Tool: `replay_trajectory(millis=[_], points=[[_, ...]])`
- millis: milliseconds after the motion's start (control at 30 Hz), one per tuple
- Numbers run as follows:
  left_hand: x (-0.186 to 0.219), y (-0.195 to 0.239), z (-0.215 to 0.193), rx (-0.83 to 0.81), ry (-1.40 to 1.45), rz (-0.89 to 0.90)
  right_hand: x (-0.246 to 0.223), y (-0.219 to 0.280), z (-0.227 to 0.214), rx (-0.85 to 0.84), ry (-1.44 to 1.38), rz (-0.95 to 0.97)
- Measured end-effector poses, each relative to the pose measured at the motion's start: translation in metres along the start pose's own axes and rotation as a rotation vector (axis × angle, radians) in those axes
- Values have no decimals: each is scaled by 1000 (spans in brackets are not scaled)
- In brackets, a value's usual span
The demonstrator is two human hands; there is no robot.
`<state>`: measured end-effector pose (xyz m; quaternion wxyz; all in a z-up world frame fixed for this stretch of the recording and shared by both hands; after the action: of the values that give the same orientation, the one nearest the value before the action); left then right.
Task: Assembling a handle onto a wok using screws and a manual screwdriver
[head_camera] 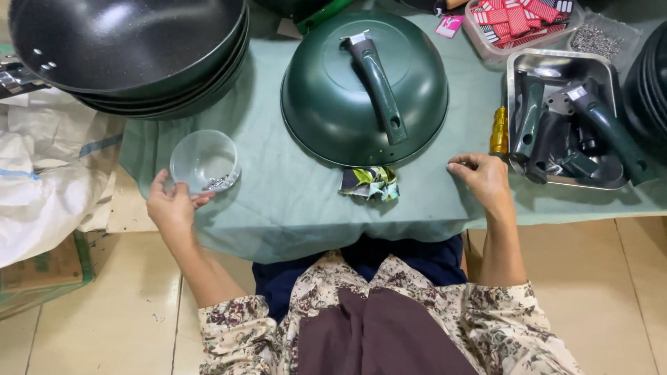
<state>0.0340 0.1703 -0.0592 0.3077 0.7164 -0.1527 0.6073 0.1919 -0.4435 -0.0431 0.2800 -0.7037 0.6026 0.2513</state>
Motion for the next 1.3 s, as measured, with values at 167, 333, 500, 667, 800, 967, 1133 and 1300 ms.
replay_trajectory(millis=[167,333,500,667,800,967,1133,1300], points=[[-3,9,-5,449,-487,256,-10,5,-8,34,-29,-83],[62,119,84,544,-378,750,-21,13,-13,53,-35,-162],[75,207,191,-66,-206,889,-30,22,-14,59,7,-349],[15,262,287,-669,-172,817,-41,31,-12,131,18,-350],[-40,271,351,-827,-370,853,-40,35,-12,157,-63,-349],[-50,284,377,-716,-600,933,-46,45,-18,139,-309,-339],[-49,286,381,-717,-663,945,-42,47,-21,151,-490,-353],[-24,288,356,-795,-510,944,-37,49,-14,370,-520,-323]])
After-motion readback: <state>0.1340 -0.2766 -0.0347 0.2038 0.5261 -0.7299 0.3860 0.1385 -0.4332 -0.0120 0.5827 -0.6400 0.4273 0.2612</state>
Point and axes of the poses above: each hand's wrist, its own y-axis away from the middle knuckle, its own z-axis out of the palm, x = y × z, the point moved 1 cm from there along -y, towards the middle knuckle, and after that the axes turned 10 degrees about -z, right-handed, at the moved point
